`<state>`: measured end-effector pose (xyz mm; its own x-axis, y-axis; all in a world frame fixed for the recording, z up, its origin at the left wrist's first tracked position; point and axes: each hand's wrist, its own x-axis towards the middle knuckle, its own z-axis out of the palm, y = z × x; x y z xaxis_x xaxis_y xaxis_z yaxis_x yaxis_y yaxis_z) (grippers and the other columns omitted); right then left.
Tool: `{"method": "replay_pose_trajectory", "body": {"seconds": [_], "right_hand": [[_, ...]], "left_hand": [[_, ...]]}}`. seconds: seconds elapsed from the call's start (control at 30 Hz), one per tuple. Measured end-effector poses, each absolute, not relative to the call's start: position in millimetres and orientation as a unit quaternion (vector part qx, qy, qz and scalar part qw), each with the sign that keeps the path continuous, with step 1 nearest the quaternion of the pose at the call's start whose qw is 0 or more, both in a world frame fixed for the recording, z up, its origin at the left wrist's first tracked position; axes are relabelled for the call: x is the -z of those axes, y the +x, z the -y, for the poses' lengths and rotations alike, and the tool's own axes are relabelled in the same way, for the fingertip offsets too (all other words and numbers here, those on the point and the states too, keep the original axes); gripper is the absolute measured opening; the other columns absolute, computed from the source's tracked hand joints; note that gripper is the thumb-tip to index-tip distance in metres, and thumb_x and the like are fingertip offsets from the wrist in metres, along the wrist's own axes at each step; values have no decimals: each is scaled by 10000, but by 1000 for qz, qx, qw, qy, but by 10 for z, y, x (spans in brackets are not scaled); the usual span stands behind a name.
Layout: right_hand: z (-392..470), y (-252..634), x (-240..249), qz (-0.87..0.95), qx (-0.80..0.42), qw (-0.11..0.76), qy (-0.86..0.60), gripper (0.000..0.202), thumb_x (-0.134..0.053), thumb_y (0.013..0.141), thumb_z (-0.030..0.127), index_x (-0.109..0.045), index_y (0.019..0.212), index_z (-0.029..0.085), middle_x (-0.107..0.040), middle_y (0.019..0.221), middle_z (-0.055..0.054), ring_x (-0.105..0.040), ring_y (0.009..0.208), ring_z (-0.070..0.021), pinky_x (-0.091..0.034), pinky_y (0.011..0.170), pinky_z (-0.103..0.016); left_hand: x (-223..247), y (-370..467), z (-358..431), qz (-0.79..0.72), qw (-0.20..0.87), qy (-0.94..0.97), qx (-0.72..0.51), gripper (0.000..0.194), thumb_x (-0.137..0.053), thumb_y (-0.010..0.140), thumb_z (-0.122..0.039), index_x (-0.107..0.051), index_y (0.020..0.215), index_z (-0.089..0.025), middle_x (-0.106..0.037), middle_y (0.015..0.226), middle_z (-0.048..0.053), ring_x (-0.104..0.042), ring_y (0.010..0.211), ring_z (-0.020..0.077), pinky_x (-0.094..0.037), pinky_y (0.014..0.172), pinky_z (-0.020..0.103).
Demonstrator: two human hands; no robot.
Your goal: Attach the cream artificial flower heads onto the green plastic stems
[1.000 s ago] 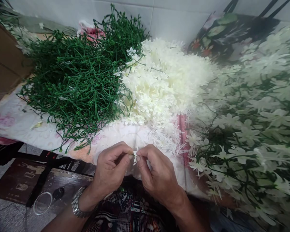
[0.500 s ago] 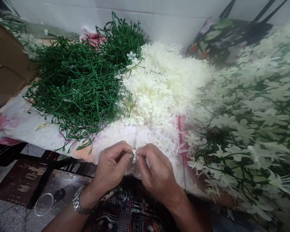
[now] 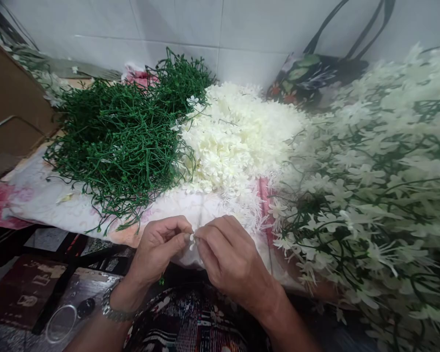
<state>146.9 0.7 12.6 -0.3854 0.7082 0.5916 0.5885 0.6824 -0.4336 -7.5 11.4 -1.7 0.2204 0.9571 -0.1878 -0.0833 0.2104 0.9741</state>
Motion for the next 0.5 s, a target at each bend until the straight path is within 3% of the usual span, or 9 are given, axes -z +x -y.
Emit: {"method": "replay_pose_trajectory", "body": {"seconds": [0.5], "right_hand": [[-72,1432,72,798,-102,434,-406,138,-458,848,49,-523,847,171,-553,655,-20,-548,609,-123,-494,543,-232]], "left_hand": [[12,-20,-121,-489,551,528,-421,140,-494,733,-198,-516,601,-156,-396,519,-49,-329,481,77,-280,447,193]]}}
